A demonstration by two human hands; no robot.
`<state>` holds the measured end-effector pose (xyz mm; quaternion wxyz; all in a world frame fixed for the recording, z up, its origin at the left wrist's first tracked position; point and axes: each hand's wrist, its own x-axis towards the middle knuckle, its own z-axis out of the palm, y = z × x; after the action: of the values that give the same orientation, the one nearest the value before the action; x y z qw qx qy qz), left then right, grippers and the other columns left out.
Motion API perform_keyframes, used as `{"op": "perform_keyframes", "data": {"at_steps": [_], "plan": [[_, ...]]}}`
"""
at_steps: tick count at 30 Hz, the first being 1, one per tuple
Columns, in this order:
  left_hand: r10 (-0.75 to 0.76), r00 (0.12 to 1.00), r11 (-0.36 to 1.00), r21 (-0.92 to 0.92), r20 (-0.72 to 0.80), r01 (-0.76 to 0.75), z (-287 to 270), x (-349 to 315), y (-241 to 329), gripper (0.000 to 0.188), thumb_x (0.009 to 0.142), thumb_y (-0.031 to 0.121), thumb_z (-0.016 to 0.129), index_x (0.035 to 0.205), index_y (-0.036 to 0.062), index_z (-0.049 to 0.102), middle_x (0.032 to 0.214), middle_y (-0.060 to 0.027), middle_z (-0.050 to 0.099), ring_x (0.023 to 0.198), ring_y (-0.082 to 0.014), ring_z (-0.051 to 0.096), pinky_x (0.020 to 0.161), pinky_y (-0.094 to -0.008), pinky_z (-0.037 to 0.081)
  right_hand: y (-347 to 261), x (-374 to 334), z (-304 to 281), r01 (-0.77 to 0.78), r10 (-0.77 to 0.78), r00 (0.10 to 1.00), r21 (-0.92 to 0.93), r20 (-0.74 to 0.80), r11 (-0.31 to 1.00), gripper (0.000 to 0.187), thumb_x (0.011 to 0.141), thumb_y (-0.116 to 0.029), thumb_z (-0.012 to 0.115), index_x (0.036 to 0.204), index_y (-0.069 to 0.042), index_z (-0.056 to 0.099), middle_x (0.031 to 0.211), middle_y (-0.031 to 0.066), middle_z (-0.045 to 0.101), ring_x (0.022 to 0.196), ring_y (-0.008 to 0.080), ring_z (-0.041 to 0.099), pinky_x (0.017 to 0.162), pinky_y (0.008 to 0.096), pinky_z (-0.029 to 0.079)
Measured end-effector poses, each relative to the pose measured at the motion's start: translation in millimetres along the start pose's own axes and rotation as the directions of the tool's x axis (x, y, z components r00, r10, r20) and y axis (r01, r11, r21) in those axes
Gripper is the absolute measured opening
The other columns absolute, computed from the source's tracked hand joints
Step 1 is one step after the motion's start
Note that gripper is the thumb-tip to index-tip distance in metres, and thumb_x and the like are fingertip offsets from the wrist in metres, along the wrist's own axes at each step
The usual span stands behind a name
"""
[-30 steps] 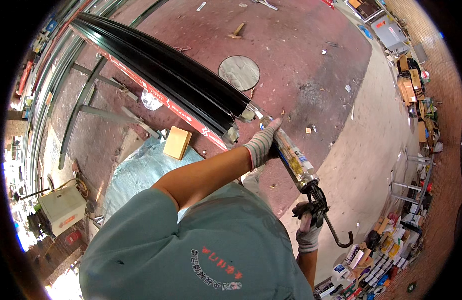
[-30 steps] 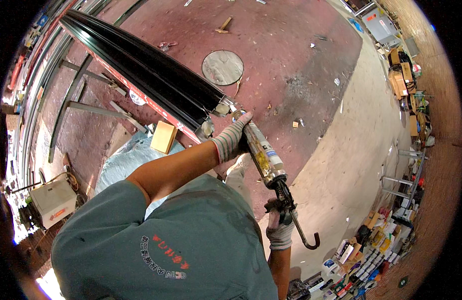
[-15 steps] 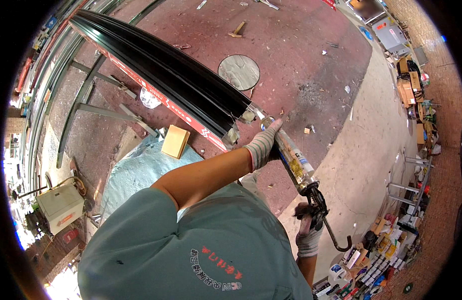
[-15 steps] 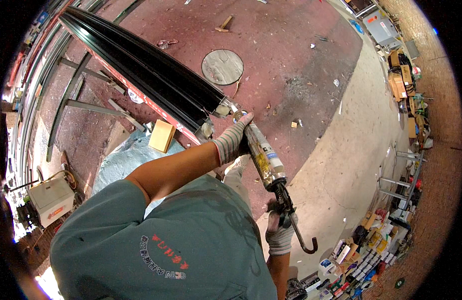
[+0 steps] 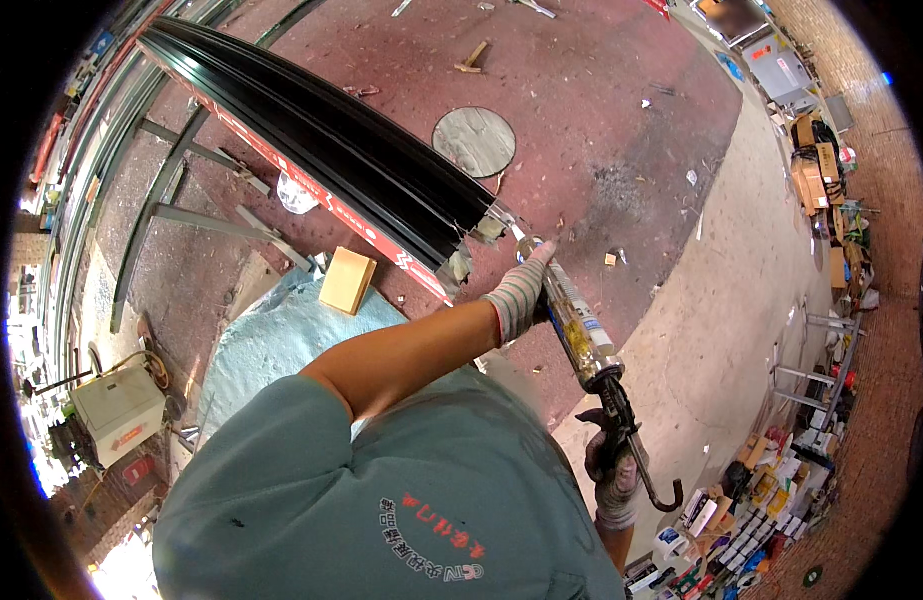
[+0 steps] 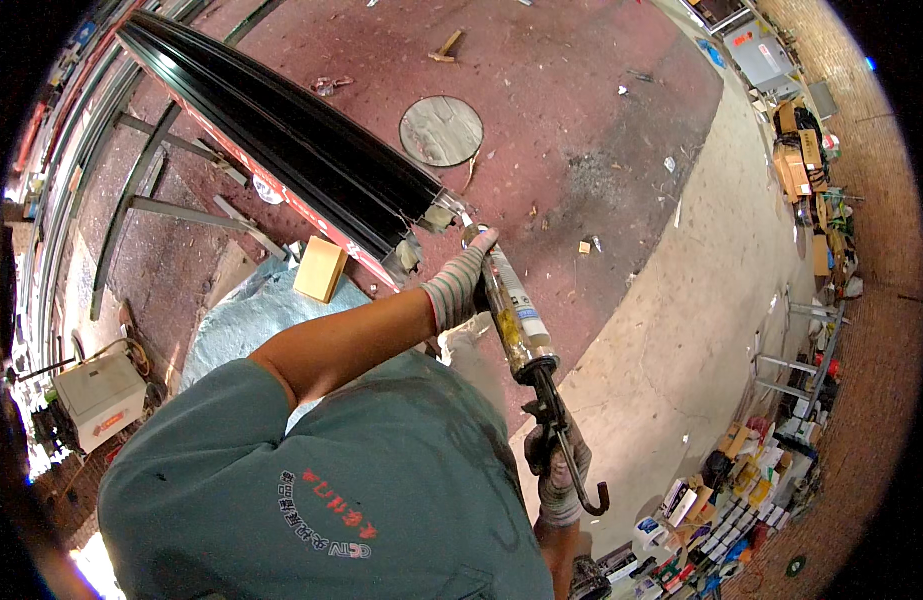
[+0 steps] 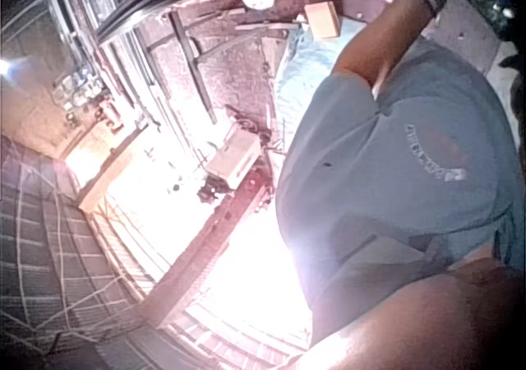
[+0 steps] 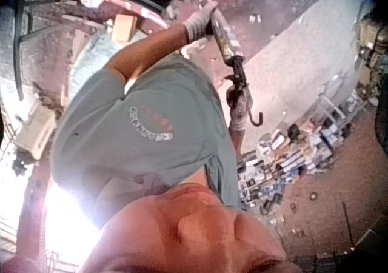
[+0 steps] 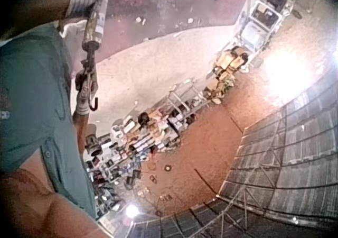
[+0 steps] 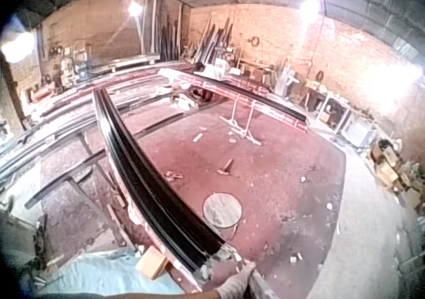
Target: The person uses a caulking gun to apply sealant along the edges of several long black metal profiles laid out on the floor. The person moves between profiles and applies sealant in continuous lines along their lengths.
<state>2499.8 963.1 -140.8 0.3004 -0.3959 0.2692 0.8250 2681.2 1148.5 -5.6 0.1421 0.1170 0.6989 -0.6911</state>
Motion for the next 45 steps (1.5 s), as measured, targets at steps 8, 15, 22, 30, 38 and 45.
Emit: {"op": "perform_keyframes", "data": {"at_steps": [8,15,22,30,38,45], "plan": [[0.053,0.999,0.998,-0.039,-0.009,-0.053,26.3,-21.3,-19.2,0.066,0.079,0.061,0.065,0.111,0.0038,0.053,0.106,-0.0155,0.058,0.093,-0.0302,0.058,0.09,-0.0466,0.047,39.4,12.4,-58.5,0.273,-0.325,0.946,-0.559,0.007,0.783,0.049,0.085,-0.024,0.064,0.127,-0.005,0.049,0.102,0.0128,0.059,0.093,0.0241,0.06,0.082,0.0356,0.05],[0.085,0.993,0.987,-0.127,-0.083,-0.095,26.9,-45.4,-39.5,0.048,0.084,0.054,0.064,0.09,0.0065,0.059,0.084,-0.0097,0.061,0.075,-0.0256,0.06,0.079,-0.042,0.053,57.1,30.7,-130.2,0.2,-0.066,0.953,-0.449,0.296,0.871,0.071,0.091,-0.064,0.042,0.11,0.001,0.063,0.109,0.0139,0.067,0.106,0.0265,0.062,0.095,0.0405,0.046],[0.153,0.952,0.965,-0.167,-0.264,-0.202,8.2,-60.5,-56.9,0.043,0.082,0.048,0.069,0.089,0.0059,0.061,0.081,-0.0087,0.065,0.071,-0.0238,0.064,0.074,-0.04,0.056,80.5,86.0,-152.1,0.399,-0.202,0.83,-0.301,0.519,0.866,0.037,0.08,-0.018,0.04,0.091,0.001,0.07,0.09,0.014,0.071,0.091,0.03,0.066,0.088,0.0405,0.049],[0.148,0.921,0.935,-0.253,-0.359,-0.249,-1.2,-63.1,-54.3,0.043,0.081,0.05,0.07,0.091,0.0087,0.061,0.083,-0.0067,0.063,0.074,-0.0229,0.063,0.074,-0.0383,0.055,85.8,120.8,-154.1,0.43,-0.202,0.763,-0.25,0.614,0.867,0.051,0.091,-0.041,0.038,0.088,-0.001,0.07,0.087,0.0126,0.07,0.087,0.0286,0.065,0.085,0.041,0.049],[0.15,0.931,0.934,-0.261,-0.333,-0.244,-11.0,-56.4,-52.1,0.048,0.08,0.054,0.069,0.091,0.0089,0.06,0.084,-0.0075,0.064,0.074,-0.0229,0.065,0.076,-0.0379,0.055,71.3,134.5,-157.8,0.514,-0.196,0.694,-0.286,0.693,0.808,0.035,0.087,-0.021,0.039,0.096,-0.003,0.068,0.095,0.012,0.069,0.095,0.0305,0.064,0.089,0.0411,0.048],[0.181,0.919,0.919,-0.273,-0.349,-0.284,-6.6,-60.0,-48.6,0.049,0.081,0.055,0.067,0.091,0.0081,0.06,0.084,-0.0082,0.064,0.077,-0.0243,0.065,0.08,-0.0391,0.055,68.1,134.5,-155.9,0.387,-0.129,0.772,-0.301,0.622,0.871,0.032,0.083,-0.016,0.042,0.096,-0.001,0.068,0.095,0.0124,0.07,0.093,0.0276,0.065,0.087,0.0399,0.049]]}}
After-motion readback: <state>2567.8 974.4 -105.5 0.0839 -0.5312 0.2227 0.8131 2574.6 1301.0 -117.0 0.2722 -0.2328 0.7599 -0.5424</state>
